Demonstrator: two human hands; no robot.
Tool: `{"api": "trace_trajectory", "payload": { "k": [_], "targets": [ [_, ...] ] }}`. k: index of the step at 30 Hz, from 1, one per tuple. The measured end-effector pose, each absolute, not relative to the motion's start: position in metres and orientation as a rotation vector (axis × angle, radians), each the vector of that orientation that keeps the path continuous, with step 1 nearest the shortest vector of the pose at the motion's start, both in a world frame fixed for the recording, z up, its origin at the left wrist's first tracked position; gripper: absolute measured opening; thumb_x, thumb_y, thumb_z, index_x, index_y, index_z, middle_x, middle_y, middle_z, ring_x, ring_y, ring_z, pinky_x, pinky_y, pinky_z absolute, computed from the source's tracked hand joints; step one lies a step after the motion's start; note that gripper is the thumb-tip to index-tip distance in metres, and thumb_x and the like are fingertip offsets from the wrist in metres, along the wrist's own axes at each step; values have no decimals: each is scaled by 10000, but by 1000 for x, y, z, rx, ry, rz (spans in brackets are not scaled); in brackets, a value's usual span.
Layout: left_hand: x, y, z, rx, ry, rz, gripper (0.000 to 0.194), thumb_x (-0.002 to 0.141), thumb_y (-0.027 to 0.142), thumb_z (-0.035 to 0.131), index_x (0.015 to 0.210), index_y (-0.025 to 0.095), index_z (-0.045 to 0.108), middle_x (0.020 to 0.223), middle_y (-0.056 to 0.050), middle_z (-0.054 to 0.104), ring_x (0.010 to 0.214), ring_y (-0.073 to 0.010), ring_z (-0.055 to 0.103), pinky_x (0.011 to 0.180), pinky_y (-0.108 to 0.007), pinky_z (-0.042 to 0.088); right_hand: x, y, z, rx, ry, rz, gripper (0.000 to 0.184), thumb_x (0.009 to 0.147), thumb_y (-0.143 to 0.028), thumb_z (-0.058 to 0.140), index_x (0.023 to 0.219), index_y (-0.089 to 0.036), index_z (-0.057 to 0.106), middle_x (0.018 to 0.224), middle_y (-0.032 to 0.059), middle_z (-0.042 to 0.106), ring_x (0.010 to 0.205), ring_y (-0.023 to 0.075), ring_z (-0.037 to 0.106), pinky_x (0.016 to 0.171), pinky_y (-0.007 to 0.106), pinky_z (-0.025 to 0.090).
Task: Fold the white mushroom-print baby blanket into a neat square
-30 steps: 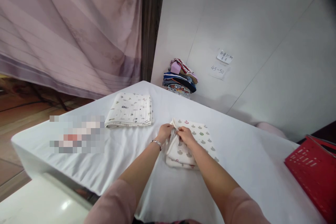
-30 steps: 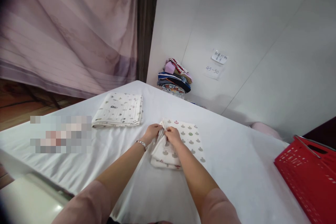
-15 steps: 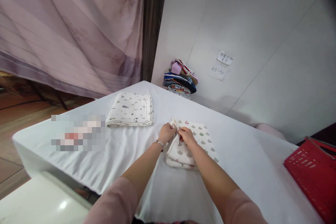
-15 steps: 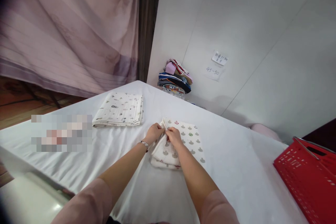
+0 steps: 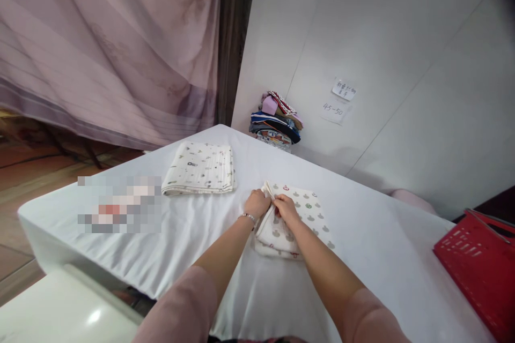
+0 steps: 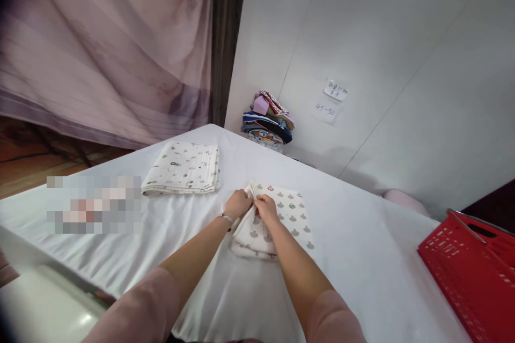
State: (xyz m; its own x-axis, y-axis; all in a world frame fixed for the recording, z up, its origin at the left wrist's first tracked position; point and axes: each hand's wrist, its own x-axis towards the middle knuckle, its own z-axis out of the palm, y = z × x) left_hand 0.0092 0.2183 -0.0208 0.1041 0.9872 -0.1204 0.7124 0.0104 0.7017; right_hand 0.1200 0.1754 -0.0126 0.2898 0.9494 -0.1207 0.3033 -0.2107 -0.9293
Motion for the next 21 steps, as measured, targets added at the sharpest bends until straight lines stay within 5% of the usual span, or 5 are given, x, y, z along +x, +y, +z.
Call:
{"api": "trace_trajectory", "payload": {
  "k": [14, 21],
  "targets": [
    [8, 219, -21, 1608, 1626, 612, 207, 752, 267, 490, 810, 152, 652, 854, -109, 699, 793, -180, 644, 623, -223, 417, 115, 174, -17, -1645, -1183, 934, 128, 676, -304, 540, 706, -181, 543, 449, -65, 486, 390, 88, 458, 336, 166, 303],
    [9, 223, -20, 1604, 1618, 612, 251, 770, 238, 459, 878, 143, 665, 928, -122, 694, 842, -185, 641, 657, -228, 415, 115, 175, -23, -1646, -1261, 885, 168, 740, -286, 501, 815, -186, 613, 521, -47, 522, 442, 94, 484, 372, 172, 348]
  ]
}}
